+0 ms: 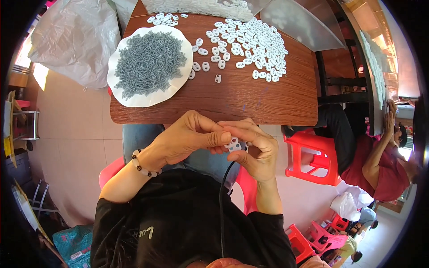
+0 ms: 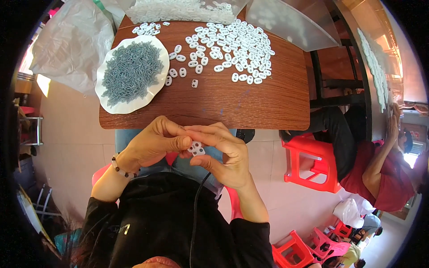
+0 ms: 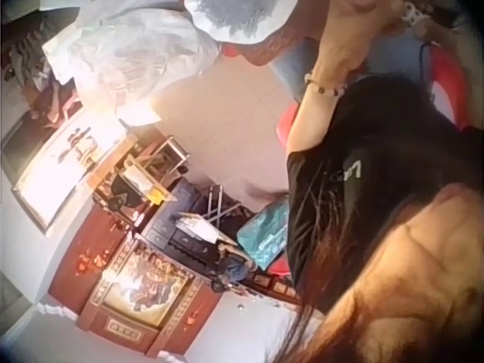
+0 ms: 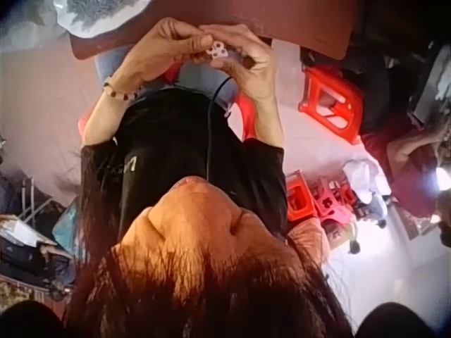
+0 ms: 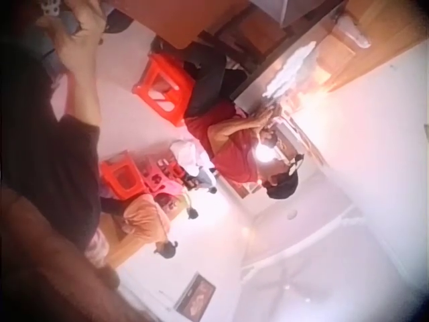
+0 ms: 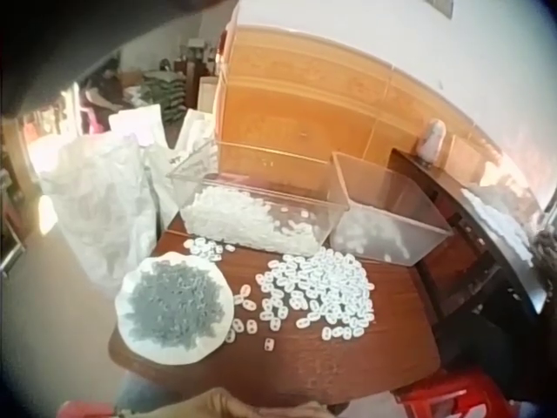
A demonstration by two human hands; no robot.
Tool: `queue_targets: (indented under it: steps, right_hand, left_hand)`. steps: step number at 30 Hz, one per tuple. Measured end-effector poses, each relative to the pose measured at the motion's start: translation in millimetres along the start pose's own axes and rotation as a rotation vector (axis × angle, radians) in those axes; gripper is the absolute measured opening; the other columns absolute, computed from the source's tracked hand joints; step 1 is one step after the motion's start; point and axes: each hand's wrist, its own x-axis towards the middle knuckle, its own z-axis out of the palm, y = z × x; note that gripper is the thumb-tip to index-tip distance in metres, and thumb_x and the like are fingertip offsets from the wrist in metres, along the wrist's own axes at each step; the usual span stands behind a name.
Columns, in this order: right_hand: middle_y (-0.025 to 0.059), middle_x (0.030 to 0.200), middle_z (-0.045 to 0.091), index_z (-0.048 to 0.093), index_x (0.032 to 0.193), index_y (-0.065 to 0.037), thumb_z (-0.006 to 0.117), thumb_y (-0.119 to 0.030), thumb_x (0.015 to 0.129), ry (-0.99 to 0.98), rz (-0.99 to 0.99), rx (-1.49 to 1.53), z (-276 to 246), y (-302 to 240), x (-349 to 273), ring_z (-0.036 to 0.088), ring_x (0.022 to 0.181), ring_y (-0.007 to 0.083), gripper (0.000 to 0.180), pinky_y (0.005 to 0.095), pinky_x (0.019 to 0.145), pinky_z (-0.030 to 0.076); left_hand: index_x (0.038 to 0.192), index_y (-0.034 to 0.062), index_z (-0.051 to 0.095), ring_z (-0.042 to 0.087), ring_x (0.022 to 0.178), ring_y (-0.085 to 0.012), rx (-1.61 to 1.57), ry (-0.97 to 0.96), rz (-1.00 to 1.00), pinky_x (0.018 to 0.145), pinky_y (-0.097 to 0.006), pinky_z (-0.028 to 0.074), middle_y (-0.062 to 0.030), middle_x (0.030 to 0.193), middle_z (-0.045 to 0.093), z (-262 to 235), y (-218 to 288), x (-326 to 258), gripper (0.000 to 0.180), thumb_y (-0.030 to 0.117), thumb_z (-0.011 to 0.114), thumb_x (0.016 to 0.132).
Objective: Assembling small plastic components by threading grey rings onto white plastic fasteners at a workshop table.
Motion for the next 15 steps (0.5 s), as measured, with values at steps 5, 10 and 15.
queue_targets:
  steps: [5,10,15]
  right_hand:
    - [0.0121,0.111,0.068,0.069,0.107,0.0,0.083,-0.013,0.067,0.05,-0.066,-0.114,3,-3,0,0.061,0.094,0.0226,0.044,0.0336,0.083,0.046]
    - [0.0119,0.108,0.069,0.068,0.105,0.0,0.083,-0.012,0.065,0.056,-0.085,-0.156,3,-2,0,0.062,0.09,0.0233,0.044,0.0335,0.081,0.046]
    - [0.0181,0.106,0.068,0.067,0.103,0.004,0.084,-0.023,0.066,0.041,-0.093,-0.179,4,-2,0,0.06,0.091,0.0238,0.049,0.0342,0.08,0.048]
  left_hand:
    - [0.087,0.0005,0.073,0.058,0.068,-0.0076,0.035,0.037,0.024,0.063,-0.022,0.049,-0.0042,0.076,0.068,6,0,-4,0.027,0.027,0.068,0.09]
    - [0.087,-0.0005,0.073,0.055,0.066,-0.0065,0.113,0.034,0.076,0.061,-0.022,0.046,-0.0024,0.072,0.065,9,0,-8,0.028,0.026,0.065,0.092]
    - [0.088,-0.0014,0.072,0.051,0.065,-0.0046,0.173,0.046,0.086,0.058,-0.021,0.041,-0.0003,0.069,0.062,15,8,-13,0.025,0.023,0.065,0.093]
